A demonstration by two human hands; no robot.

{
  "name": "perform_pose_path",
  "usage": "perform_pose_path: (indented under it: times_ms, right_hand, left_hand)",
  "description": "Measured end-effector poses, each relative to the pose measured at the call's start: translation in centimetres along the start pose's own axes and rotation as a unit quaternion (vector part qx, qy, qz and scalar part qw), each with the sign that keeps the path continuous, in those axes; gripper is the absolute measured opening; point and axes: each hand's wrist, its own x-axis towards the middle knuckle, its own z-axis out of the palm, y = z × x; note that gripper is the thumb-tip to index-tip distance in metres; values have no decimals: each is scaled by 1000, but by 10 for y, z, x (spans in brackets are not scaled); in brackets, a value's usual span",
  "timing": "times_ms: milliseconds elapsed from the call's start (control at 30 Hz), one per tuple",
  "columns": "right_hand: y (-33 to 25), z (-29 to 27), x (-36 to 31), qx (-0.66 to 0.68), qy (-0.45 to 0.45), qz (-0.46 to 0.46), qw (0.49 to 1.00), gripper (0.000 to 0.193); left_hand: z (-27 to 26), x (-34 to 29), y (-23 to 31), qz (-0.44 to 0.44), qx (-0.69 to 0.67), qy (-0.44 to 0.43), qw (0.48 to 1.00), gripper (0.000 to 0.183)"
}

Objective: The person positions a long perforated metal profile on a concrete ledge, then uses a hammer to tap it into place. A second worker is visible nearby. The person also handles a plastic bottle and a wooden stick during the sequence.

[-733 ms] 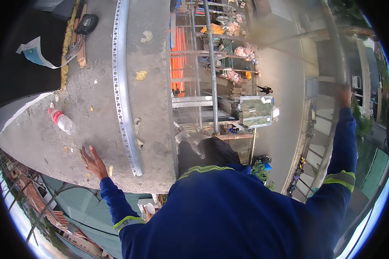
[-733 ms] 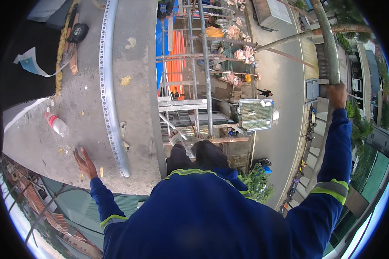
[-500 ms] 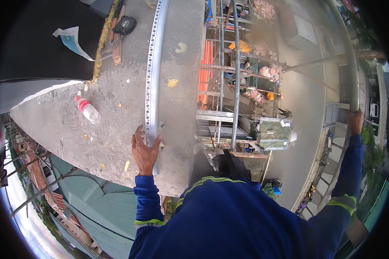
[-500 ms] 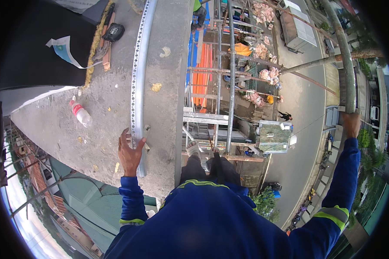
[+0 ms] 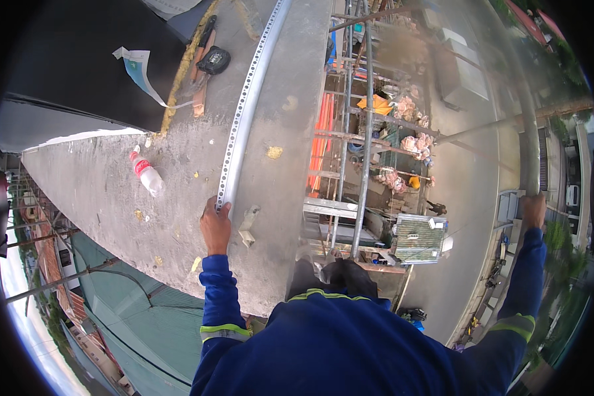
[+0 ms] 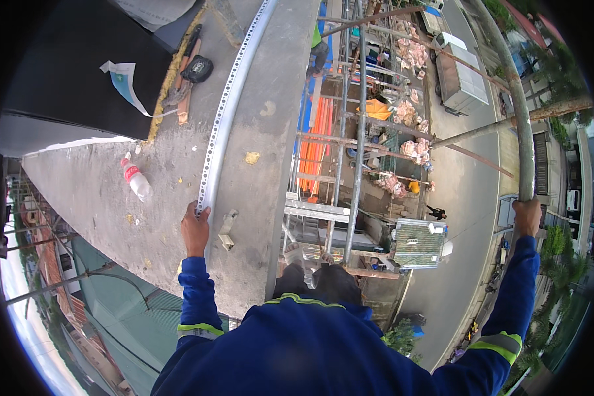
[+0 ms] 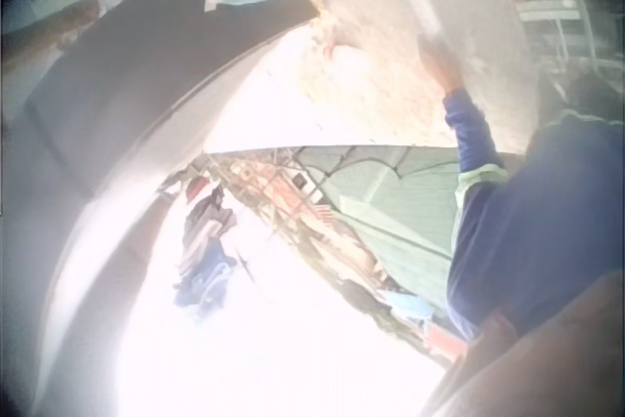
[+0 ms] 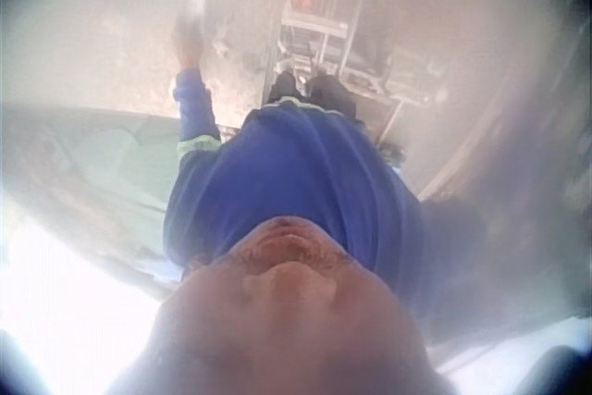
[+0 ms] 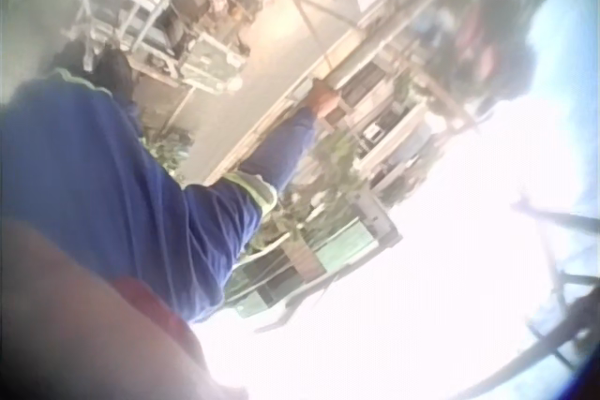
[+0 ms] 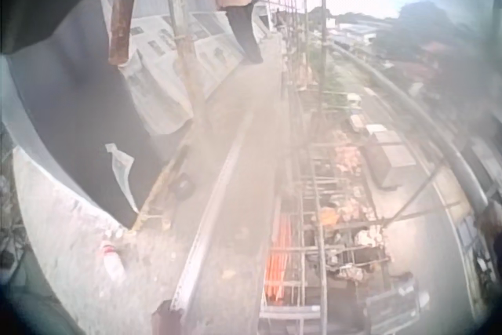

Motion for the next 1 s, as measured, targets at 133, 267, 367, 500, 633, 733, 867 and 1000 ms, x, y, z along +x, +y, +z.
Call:
perform_pose_path:
  times_ms: [133,267,367,500,633,733,867,1000]
  right_hand:
    - [8,5,5,-15,-8,-15,1000,43]
    - [16,10,10,5,11,-48,999,41]
    - [19,10,12,-2,-15,-38,999,43]
    - [20,8,12,-10,22,-75,997,45]
    - [17,5,11,30,-37,-5,999,42]
    - [13,2,9,7,-62,11,998,42]
    - [8,-1,6,33,-58,4,998,40]
    - [7,-1,3,73,-70,-10,995,32]
  left_hand:
    - [5,-38,20,66,30,92,993,70]
    - [28,-106,31,121,30,27,992,73]
    - [49,-124,21,51,54,56,996,87]
    - [64,-131,8,19,106,27,994,92]
    - [66,-132,7,23,115,24,993,90]
    - [65,-133,7,22,108,26,994,89]
    - [68,-132,4,26,103,30,994,89]
    - [70,-132,3,40,108,45,992,85]
